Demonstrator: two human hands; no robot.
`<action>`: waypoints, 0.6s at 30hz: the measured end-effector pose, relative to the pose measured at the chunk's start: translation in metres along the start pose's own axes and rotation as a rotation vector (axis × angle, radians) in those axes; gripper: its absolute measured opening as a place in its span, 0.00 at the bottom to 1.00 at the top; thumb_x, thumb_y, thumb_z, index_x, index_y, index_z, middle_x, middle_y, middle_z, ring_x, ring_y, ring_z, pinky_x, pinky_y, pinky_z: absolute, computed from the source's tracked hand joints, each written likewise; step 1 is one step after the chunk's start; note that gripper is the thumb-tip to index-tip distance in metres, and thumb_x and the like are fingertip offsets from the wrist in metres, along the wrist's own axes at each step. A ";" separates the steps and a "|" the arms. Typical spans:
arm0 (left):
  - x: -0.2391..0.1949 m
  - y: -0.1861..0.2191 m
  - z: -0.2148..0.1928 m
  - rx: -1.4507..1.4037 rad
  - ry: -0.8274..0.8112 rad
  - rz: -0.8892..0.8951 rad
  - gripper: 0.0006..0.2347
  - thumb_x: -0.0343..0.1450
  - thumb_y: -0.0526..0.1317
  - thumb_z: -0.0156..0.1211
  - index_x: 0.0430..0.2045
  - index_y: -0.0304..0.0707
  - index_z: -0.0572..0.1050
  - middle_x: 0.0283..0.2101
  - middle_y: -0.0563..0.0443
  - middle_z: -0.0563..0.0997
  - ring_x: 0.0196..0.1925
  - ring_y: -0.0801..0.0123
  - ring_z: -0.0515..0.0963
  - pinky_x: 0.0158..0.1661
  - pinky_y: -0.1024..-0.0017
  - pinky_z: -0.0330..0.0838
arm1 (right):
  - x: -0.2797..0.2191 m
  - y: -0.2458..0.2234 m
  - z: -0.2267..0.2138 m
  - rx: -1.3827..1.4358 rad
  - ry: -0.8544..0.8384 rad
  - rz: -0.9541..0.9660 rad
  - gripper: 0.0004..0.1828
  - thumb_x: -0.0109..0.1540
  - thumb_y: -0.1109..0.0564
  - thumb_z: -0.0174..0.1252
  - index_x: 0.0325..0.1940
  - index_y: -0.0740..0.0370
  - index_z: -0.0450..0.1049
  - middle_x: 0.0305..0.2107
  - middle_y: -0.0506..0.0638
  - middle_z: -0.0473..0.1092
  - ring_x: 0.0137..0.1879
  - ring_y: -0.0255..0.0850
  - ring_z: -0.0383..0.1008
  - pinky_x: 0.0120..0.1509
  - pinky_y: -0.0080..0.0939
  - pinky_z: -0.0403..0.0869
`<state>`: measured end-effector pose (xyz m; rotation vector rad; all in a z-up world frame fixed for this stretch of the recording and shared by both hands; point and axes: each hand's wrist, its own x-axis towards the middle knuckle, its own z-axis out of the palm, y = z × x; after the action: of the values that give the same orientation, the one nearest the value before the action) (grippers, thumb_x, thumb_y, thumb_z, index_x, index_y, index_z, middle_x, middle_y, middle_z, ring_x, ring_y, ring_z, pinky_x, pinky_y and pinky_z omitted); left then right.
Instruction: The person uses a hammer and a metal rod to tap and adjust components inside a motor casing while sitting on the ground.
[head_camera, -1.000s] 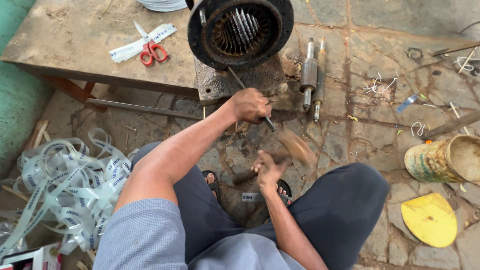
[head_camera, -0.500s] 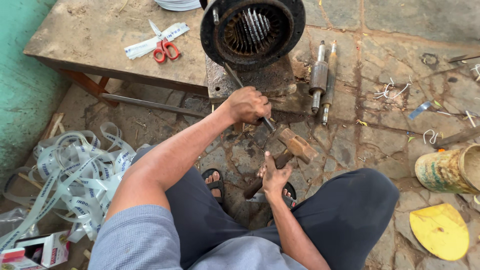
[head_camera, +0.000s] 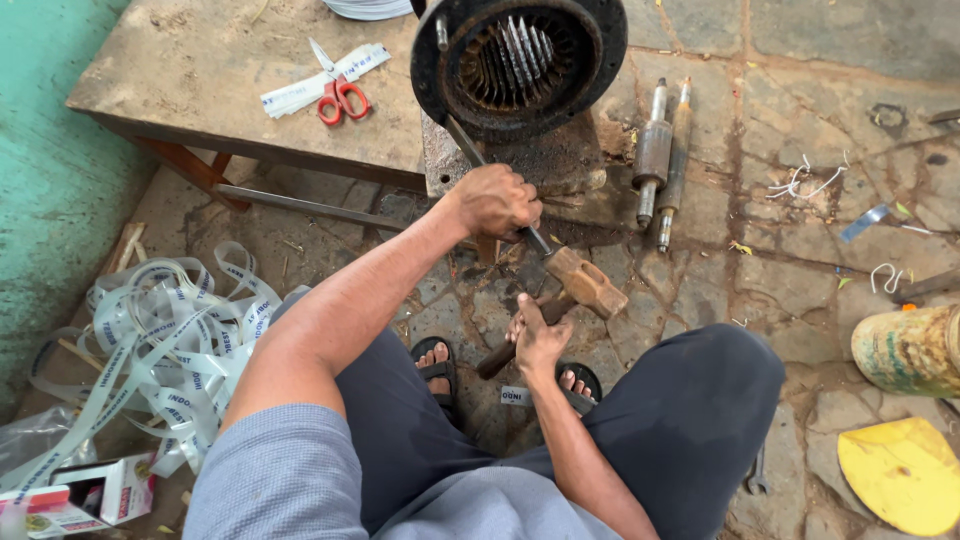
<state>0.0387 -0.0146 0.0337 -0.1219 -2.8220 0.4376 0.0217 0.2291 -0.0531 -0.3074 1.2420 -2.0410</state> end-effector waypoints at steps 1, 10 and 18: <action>0.000 0.000 0.000 -0.002 0.008 -0.002 0.15 0.73 0.48 0.60 0.15 0.44 0.74 0.18 0.55 0.76 0.19 0.70 0.76 0.20 0.72 0.74 | -0.004 -0.002 0.002 0.047 0.022 -0.021 0.10 0.59 0.64 0.60 0.28 0.61 0.65 0.13 0.48 0.61 0.14 0.36 0.62 0.18 0.41 0.65; 0.003 -0.003 -0.010 0.011 -0.097 -0.018 0.18 0.77 0.48 0.55 0.15 0.44 0.74 0.18 0.54 0.76 0.18 0.70 0.76 0.18 0.71 0.73 | -0.002 -0.014 0.020 0.102 0.011 0.037 0.13 0.59 0.63 0.59 0.22 0.62 0.64 0.11 0.49 0.59 0.13 0.38 0.59 0.20 0.43 0.65; 0.000 -0.002 0.007 0.083 -0.072 -0.060 0.17 0.79 0.46 0.57 0.17 0.45 0.74 0.20 0.57 0.76 0.21 0.73 0.77 0.21 0.73 0.73 | 0.010 -0.015 0.019 0.107 0.020 0.094 0.17 0.59 0.62 0.59 0.19 0.61 0.61 0.10 0.49 0.58 0.12 0.39 0.58 0.18 0.44 0.63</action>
<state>0.0366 -0.0186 0.0283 -0.0050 -2.8637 0.5553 0.0182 0.2134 -0.0326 -0.1753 1.1334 -2.0251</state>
